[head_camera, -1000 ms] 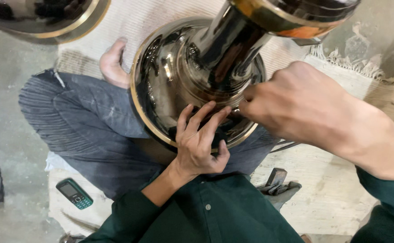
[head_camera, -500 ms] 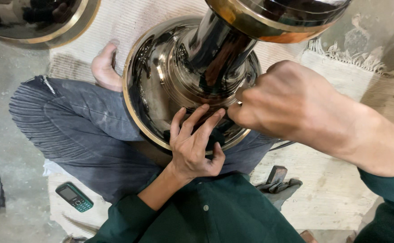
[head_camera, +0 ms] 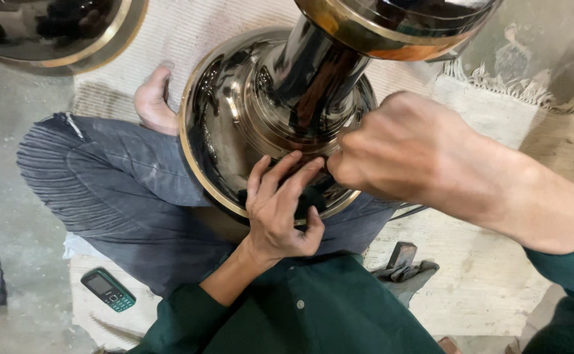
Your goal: The person sits cross-legged on the floor and uses a small metal tool to scrape or polish the surface of a large, shiny metal vessel. The person holds the vessel steady with one hand while working on its surface with the tool in the other hand.
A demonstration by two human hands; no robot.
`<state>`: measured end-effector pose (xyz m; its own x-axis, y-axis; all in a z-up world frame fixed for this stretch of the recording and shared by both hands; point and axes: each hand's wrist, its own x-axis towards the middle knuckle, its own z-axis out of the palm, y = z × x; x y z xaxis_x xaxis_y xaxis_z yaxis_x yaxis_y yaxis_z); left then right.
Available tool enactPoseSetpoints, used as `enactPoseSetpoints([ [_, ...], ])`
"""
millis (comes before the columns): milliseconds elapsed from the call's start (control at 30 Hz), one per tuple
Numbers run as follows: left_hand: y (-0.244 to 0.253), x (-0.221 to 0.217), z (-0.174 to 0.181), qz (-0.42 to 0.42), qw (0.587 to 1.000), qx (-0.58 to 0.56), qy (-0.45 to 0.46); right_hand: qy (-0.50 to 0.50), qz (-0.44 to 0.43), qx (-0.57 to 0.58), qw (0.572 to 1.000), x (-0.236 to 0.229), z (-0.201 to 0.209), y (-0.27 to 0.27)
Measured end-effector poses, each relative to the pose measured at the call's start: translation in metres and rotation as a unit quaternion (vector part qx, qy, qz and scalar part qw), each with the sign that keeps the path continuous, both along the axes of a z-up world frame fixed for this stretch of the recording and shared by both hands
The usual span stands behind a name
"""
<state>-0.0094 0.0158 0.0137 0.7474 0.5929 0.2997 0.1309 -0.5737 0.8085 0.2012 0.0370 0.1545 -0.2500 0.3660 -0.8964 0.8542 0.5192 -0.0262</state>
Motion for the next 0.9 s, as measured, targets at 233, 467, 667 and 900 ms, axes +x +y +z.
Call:
enactPoseSetpoints([
  [233,0.050,0.001,-0.004,0.064,0.995,-0.023,-0.069,0.077,-0.075,0.150,0.983,-0.003,-0.001,-0.021],
  [467,0.120,0.057,0.005,0.006,0.997,-0.051,-0.065,-0.010,-0.191,0.044,0.981,-0.021,0.011,-0.004],
  [667,0.132,0.116,-0.003,-0.116,0.965,-0.179,-0.152,-0.095,-0.420,-0.057,0.901,-0.055,0.031,0.018],
  [900,0.128,0.125,-0.018,-0.080,0.962,-0.141,-0.220,-0.079,-0.497,-0.038,0.863,-0.077,0.032,0.028],
])
